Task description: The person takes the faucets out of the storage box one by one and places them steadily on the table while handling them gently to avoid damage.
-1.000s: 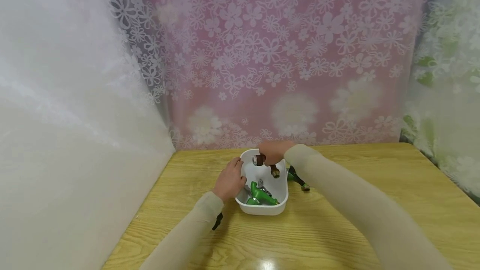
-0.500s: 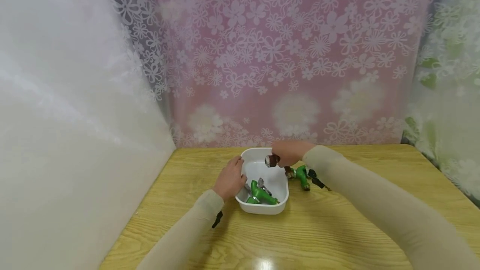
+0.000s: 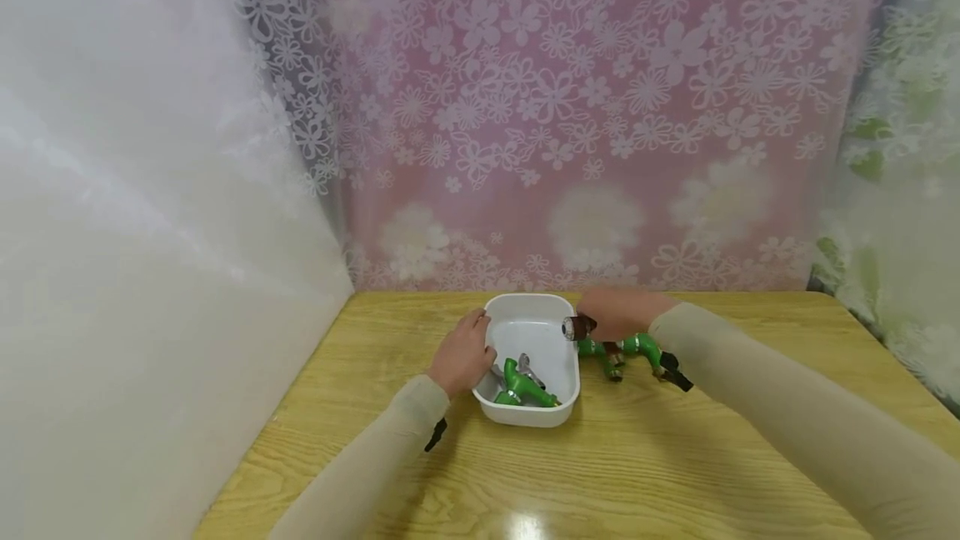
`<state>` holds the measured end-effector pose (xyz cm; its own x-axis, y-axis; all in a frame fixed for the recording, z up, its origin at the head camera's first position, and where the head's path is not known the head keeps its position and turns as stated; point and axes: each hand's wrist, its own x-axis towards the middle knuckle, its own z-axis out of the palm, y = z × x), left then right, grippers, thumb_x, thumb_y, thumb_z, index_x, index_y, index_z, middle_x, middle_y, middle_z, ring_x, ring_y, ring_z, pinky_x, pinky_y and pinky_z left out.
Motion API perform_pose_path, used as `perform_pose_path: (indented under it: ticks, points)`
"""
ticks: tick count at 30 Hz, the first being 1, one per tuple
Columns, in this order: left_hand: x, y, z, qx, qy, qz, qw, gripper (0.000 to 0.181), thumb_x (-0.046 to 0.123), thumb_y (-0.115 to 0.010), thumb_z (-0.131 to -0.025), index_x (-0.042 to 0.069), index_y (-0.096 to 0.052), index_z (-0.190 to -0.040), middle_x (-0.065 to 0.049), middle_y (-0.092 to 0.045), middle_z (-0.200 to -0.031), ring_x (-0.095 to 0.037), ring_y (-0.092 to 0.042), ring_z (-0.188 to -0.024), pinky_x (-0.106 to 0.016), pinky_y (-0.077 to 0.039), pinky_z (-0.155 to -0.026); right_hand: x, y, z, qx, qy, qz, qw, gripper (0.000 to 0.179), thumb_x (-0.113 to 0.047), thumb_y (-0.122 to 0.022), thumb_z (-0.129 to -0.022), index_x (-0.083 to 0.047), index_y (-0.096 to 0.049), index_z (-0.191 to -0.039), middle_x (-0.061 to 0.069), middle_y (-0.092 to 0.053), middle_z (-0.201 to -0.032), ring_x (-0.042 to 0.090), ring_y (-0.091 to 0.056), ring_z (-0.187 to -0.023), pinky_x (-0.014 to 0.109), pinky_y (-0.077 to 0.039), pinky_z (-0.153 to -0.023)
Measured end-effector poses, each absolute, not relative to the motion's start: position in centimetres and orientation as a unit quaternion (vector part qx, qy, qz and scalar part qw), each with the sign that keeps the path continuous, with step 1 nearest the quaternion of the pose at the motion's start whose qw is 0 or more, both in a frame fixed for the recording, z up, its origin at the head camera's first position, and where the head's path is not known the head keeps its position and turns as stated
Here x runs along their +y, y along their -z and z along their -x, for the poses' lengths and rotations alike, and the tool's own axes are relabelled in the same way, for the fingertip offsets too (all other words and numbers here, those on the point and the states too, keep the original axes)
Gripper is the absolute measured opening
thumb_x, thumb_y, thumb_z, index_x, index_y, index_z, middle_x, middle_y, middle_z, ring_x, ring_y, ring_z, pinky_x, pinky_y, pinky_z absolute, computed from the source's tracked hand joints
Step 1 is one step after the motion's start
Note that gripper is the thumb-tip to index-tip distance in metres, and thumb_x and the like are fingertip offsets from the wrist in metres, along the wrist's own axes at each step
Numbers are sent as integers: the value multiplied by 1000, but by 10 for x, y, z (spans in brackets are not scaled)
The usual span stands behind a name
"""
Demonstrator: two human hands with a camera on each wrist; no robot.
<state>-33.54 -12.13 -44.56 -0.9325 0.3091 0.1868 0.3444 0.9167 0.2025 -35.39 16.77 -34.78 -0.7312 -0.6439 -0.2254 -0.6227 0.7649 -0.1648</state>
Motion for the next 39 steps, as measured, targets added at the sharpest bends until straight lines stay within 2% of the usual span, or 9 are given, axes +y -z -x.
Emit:
perform_pose_path:
  ticks: [4,14,22,39]
  points:
    - [-121,446,336,-975,117,171,77,55,23,-53,-100,-2,-44,-149,-15,-35,-160,-30,-39,-146,-47,-41,-115,182,354,355,932,39,335,134,13,-5,-66,-91,-14,-61,-83,-2,-57,-76,12,-45,-63,27,-37,-57]
    - [-122,443,336,-977,103,173,77,56,23,-53,-100,-3,-44,-148,-15,-36,-159,-30,-40,-145,-46,-42,-115,211,360,352,937,60,313,145,8,-2,-63,-91,-9,-62,-89,0,-54,-79,13,-44,-66,30,-35,-59]
    - [-122,442,336,-977,108,169,68,56,23,-54,-100,-2,-43,-149,-15,-35,-160,-29,-38,-146,-46,-40,-116,234,366,349,939,54,311,134,1,-6,-65,-93,-7,-64,-93,-2,-57,-84,13,-46,-70,31,-37,-61]
    - [-121,445,338,-979,108,162,61,57,24,-53,-99,0,-43,-150,-13,-34,-161,-29,-38,-146,-47,-41,-115,279,389,354,946,72,285,133,10,-2,-66,-91,-6,-66,-100,1,-62,-90,13,-53,-74,32,-41,-61]
